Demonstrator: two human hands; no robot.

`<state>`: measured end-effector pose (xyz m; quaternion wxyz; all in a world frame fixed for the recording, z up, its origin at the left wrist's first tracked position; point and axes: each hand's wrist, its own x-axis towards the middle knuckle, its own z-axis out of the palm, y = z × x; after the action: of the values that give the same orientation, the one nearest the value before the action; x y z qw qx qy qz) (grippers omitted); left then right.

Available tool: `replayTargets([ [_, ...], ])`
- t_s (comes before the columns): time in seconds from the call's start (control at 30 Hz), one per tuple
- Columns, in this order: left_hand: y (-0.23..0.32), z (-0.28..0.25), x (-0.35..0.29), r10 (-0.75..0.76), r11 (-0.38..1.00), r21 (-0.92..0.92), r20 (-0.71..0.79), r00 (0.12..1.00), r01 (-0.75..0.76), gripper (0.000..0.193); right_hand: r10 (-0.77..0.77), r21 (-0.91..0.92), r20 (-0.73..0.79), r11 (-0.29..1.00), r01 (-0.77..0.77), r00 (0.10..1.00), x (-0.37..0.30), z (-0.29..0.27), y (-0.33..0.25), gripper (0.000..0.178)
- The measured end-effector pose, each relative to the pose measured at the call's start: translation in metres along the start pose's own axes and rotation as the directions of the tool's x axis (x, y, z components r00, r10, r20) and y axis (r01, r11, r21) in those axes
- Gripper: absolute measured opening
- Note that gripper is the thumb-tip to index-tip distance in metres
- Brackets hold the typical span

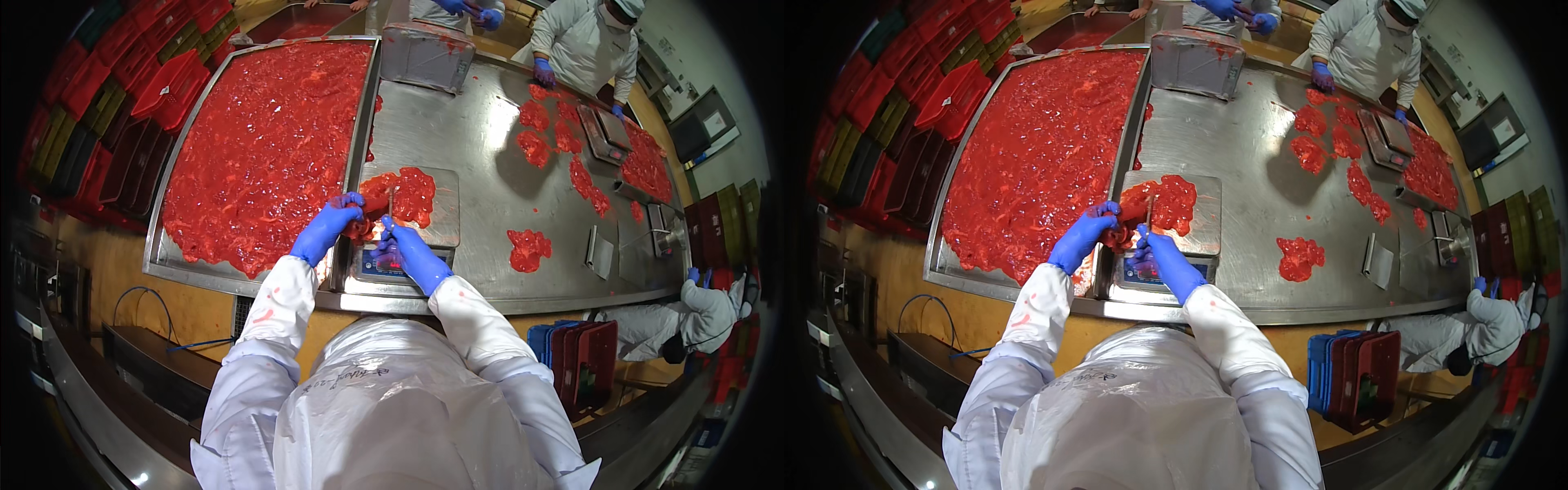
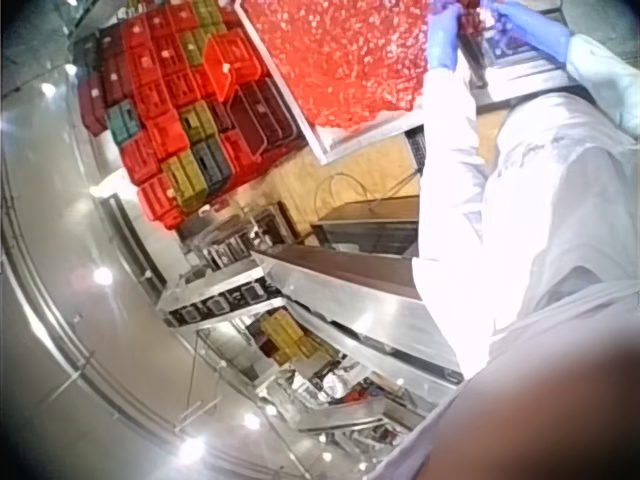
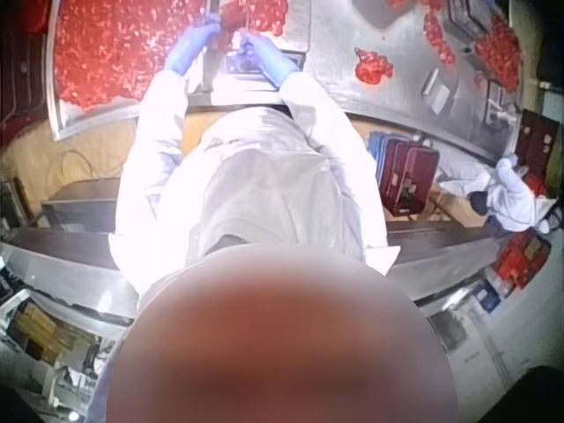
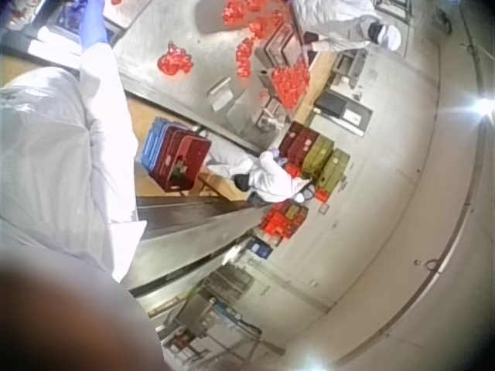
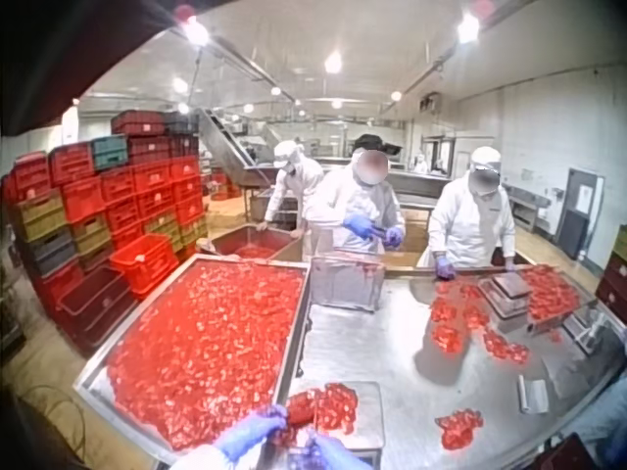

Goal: The person walks to a stainless steel workstation and uses a knife to cut portions of raw red meat on a digital scale. They repeatedly trim the meat to a target weight and place the finished portions into a metal funnel.

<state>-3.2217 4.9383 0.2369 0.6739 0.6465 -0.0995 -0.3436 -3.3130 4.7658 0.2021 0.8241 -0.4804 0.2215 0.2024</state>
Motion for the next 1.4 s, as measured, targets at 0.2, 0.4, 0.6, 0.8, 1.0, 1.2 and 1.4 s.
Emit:
replayTargets([
  [0.2,-0.001,-0.013,-0.008,0.063,0.996,-0.051,-0.142,0.988,-0.071,0.019,0.099,-0.11,0.232,0.991,-0.075,0.968,-0.043,-0.005,0.003,0.057],
  [0.4,0.003,-0.007,-0.01,0.026,0.999,0.034,0.025,0.999,-0.027,0.019,0.172,-0.093,0.249,0.984,-0.154,0.953,-0.012,0.006,0.001,0.055],
  [0.6,-0.001,-0.019,-0.011,0.006,1.0,-0.024,0.052,0.999,-0.005,0.015,0.088,-0.008,0.104,0.996,-0.088,0.991,-0.029,-0.012,0.014,0.039],
  [0.8,0.0,-0.03,-0.002,0.042,0.999,0.022,-0.041,0.998,-0.042,0.014,0.281,-0.193,0.329,0.955,-0.227,0.902,-0.047,0.003,0.002,0.056],
  [1.0,0.022,-0.019,0.007,0.023,0.999,0.045,0.028,0.999,-0.024,0.016,0.017,0.067,0.068,0.998,-0.021,0.998,0.007,-0.004,-0.011,0.048],
  [1.2,0.021,-0.024,-0.001,0.0,1.0,-0.023,-0.092,0.996,-0.002,0.014,0.147,-0.066,0.345,0.989,-0.132,0.927,-0.054,-0.017,-0.007,0.052],
  [1.4,0.025,-0.012,0.007,0.015,0.999,0.036,0.026,1.0,-0.016,0.015,0.123,0.074,0.274,0.986,-0.148,0.954,-0.005,-0.002,-0.001,0.048],
])
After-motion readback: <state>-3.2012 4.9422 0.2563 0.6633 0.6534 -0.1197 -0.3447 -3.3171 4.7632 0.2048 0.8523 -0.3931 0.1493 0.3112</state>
